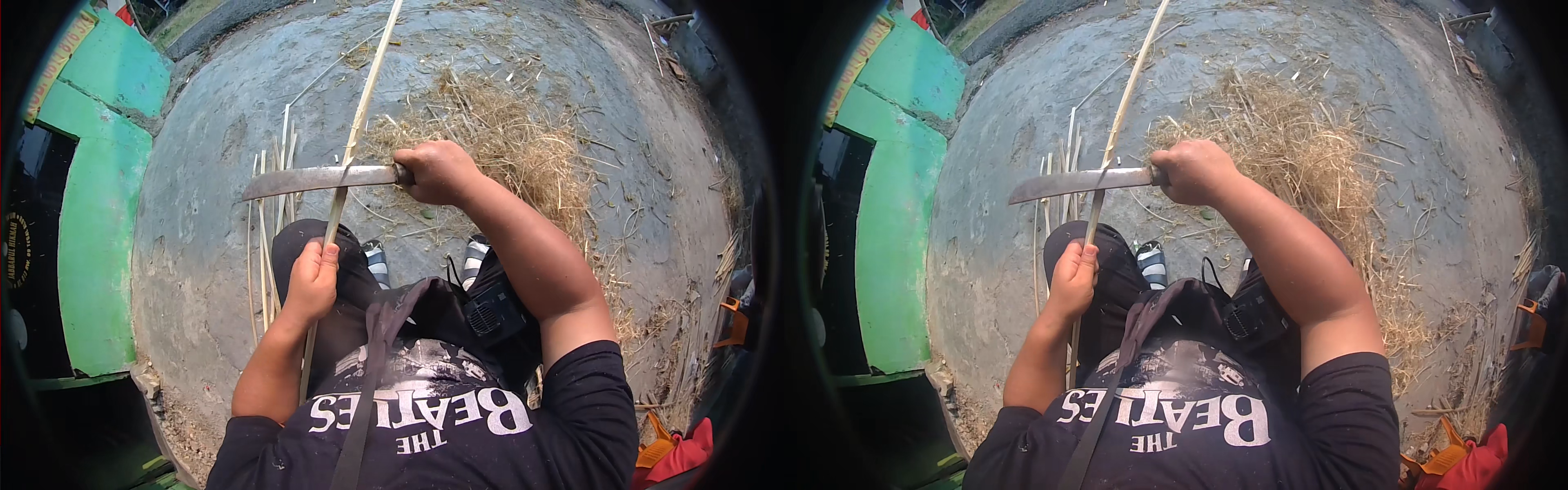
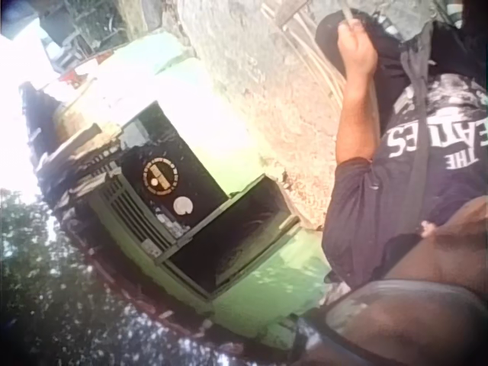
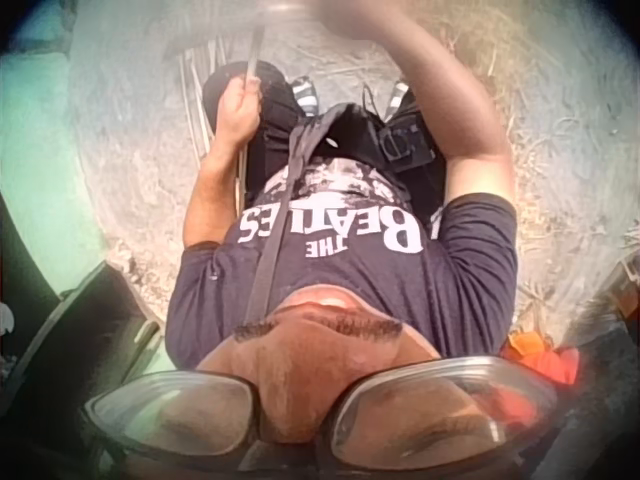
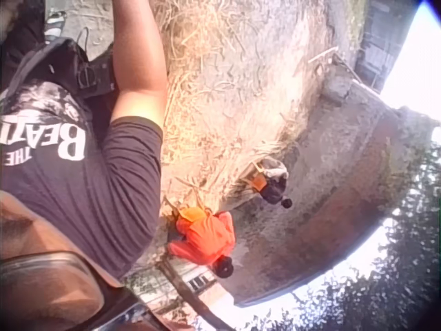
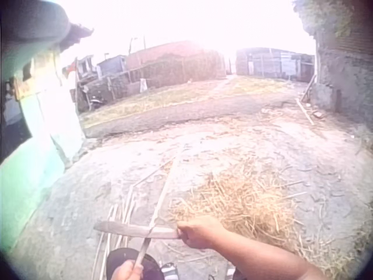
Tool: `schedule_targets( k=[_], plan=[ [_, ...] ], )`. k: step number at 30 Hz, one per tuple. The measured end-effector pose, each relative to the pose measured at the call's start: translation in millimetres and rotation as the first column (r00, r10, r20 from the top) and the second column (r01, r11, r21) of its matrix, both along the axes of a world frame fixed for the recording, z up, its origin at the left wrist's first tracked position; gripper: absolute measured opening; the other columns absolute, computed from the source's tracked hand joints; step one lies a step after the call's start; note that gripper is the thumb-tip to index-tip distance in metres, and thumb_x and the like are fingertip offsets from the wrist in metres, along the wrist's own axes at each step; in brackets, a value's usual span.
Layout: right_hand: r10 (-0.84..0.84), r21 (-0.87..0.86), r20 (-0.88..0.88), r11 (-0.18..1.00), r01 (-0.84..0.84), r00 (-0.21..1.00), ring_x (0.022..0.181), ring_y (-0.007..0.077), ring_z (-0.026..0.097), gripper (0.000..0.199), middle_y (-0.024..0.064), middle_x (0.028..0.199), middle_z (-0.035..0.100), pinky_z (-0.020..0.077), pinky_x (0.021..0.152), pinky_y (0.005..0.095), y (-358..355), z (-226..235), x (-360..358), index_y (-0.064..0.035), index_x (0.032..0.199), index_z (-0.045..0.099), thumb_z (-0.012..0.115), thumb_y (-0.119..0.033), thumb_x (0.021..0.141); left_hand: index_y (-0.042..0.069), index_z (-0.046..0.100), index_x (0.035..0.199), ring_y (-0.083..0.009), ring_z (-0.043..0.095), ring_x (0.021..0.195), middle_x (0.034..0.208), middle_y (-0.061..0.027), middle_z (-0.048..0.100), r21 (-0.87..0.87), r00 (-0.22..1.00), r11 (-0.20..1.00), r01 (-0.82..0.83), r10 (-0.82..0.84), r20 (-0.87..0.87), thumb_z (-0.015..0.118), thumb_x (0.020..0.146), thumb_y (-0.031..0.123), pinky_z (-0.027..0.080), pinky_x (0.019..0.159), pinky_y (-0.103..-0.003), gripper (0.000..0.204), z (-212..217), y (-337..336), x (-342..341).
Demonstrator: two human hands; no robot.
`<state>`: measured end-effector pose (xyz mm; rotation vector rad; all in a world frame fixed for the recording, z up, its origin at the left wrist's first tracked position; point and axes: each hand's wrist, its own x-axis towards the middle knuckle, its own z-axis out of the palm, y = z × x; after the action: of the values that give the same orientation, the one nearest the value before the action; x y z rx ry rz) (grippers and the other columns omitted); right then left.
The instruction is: The person holds a bamboo stick and uses a knife to shave and scrape along its length, repeatedly peeling shavings off the bamboo strip and turning it by hand.
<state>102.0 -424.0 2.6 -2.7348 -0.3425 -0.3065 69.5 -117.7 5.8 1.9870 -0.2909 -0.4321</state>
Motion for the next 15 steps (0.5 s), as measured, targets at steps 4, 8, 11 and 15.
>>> schedule_targets(
  k=[4, 8, 11, 15],
  plan=[
    [-0.033, 0.012, 0.053, 0.999, 0.033, 0.998, 0.077, 0.0361, 0.071, 0.012, 0.014, 0.076, 0.07, 0.0562, 0.068, 0.0491, 4, 9, -2, -0.0128, 0.088, 0.067, 0.067, -0.024, 0.083, 0.0, 0.058, 0.1, -0.0108, 0.047, 0.062, 0.067, -0.0032, 0.053, 0.058, 0.979, 0.995, 0.087, -0.096, 0.181, 0.053, 0.108, 0.025, 0.041, 0.056, -0.032, 0.027, 7, 0, -10],
    [-0.108, 0.003, 0.025, 0.994, 0.108, 0.994, 0.08, 0.0355, 0.071, 0.012, 0.0128, 0.079, 0.071, 0.0565, 0.069, 0.049, -16, 2, 5, -0.0129, 0.085, 0.067, 0.069, -0.024, 0.082, 0.0, 0.059, 0.101, -0.009, 0.046, 0.063, 0.07, -0.0022, 0.053, 0.066, 0.994, 0.995, 0.075, -0.08, 0.073, 0.053, 0.109, 0.024, 0.041, 0.057, -0.03, 0.026, 7, 5, -6],
    [0.054, -0.001, -0.012, 0.999, -0.054, 0.998, 0.08, 0.0364, 0.071, 0.015, 0.0135, 0.078, 0.07, 0.0566, 0.07, 0.049, 7, 10, -4, -0.0119, 0.088, 0.067, 0.069, -0.026, 0.081, 0.0, 0.059, 0.101, -0.0121, 0.048, 0.062, 0.07, -0.0041, 0.054, 0.046, 0.998, 0.997, 0.055, -0.055, 0.004, 0.052, 0.109, 0.024, 0.043, 0.059, -0.032, 0.026, 1, 13, -10],
    [0.013, 0.063, -0.034, 0.998, -0.011, 0.999, 0.076, 0.0385, 0.07, 0.015, 0.0149, 0.077, 0.07, 0.0564, 0.069, 0.0504, -8, 13, -3, -0.0104, 0.084, 0.066, 0.065, -0.025, 0.084, -0.002, 0.059, 0.102, -0.0193, 0.053, 0.062, 0.071, -0.0105, 0.058, 0.13, 0.973, 0.986, 0.106, -0.13, 0.193, 0.052, 0.108, 0.023, 0.044, 0.06, -0.036, 0.027, 21, 10, -18]
  ],
)
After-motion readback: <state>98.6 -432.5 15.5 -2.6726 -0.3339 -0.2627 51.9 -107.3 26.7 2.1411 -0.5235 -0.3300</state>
